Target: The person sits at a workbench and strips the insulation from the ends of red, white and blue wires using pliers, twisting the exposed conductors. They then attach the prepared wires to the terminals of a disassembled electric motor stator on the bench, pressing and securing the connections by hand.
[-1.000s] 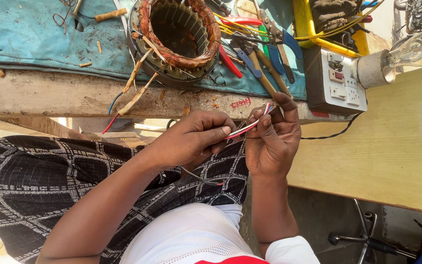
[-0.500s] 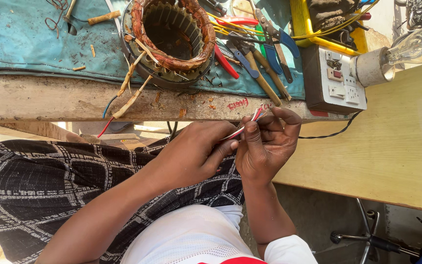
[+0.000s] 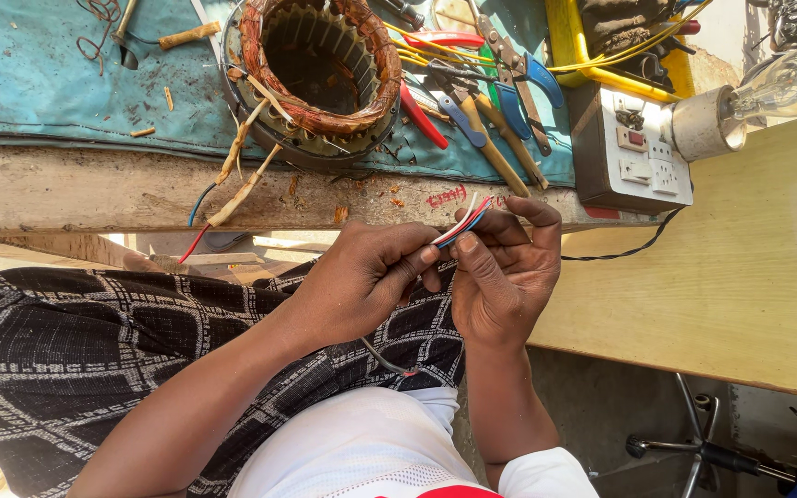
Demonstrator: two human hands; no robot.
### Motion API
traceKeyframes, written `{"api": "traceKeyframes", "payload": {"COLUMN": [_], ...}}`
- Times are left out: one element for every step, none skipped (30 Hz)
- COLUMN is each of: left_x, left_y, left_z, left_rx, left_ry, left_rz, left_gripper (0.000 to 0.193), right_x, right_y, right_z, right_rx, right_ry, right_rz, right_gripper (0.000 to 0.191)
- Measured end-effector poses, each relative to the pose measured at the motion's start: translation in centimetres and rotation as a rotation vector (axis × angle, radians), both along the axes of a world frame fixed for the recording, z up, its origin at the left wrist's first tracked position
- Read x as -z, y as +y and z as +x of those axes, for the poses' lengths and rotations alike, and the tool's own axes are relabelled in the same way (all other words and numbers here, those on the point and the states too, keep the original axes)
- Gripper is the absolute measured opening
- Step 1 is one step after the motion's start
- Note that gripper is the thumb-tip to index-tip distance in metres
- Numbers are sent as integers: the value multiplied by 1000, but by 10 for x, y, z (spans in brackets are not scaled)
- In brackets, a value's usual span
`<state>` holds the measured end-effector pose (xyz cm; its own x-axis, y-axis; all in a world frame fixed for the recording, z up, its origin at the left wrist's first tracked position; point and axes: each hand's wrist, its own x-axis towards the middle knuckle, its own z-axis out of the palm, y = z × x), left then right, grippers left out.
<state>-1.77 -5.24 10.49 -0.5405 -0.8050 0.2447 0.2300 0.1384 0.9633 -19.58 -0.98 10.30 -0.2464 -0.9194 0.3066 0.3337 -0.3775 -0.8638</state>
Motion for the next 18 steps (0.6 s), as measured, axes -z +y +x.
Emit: {"api": "traceKeyframes", "payload": {"left_x": [0,0,0,0,0,0,0,0,0,0,0,0,0,0,-1,-1,-1,-2], "left_y": [0,1,1,1,2,2,3,3,4,4,5,5,6,6,7,7,7,8], "left_z": [-1,-2,-2,-2,-2,-3,-3,-3,-3,-3,-3,-2,-2,-3,-3,-3,-4,-5], "left_rx": [-12,-24,-36,-50,-63,-86,-110,-133,-132,-131,-129,-123,-117,-109,-121,-130,-135,-139], "left_ry": [7,14,8,1,-6,-2,2,7,18,31,43,43,44,48,53,60,68,71], "left_rz": [-10,-20,-29,-38,-46,-70,-94,-120,-113,-105,-98,-68,-37,-9,0,6,13,27], "left_gripper": [14,14,13,13,12,11,10,8,8,8,7,8,9,9,10,10,10,11], "right_x": [0,0,0,0,0,0,1,1,1,2,3,4,5,6,7,8,9,9], "right_y": [0,1,1,1,2,2,3,4,5,6,6,7,7,8,8,8,8,8], "right_z": [0,0,0,0,0,0,0,1,1,2,3,4,5,5,5,4,4,2], "right_rx": [6,12,18,32,46,60,69,79,88,114,140,166,150,136,126,116,109,105], "right_ry": [3,6,9,1,-8,-18,-2,13,28,44,59,73,78,85,94,155,218,282], "right_rz": [-8,-16,-24,-15,-6,5,-6,-19,-32,-29,-27,-28,-47,-69,-96,-153,-209,-263], "right_gripper": [49,48,48,47,46,46,46,46,45,45,45,44,45,46,46,48,51,53]}}
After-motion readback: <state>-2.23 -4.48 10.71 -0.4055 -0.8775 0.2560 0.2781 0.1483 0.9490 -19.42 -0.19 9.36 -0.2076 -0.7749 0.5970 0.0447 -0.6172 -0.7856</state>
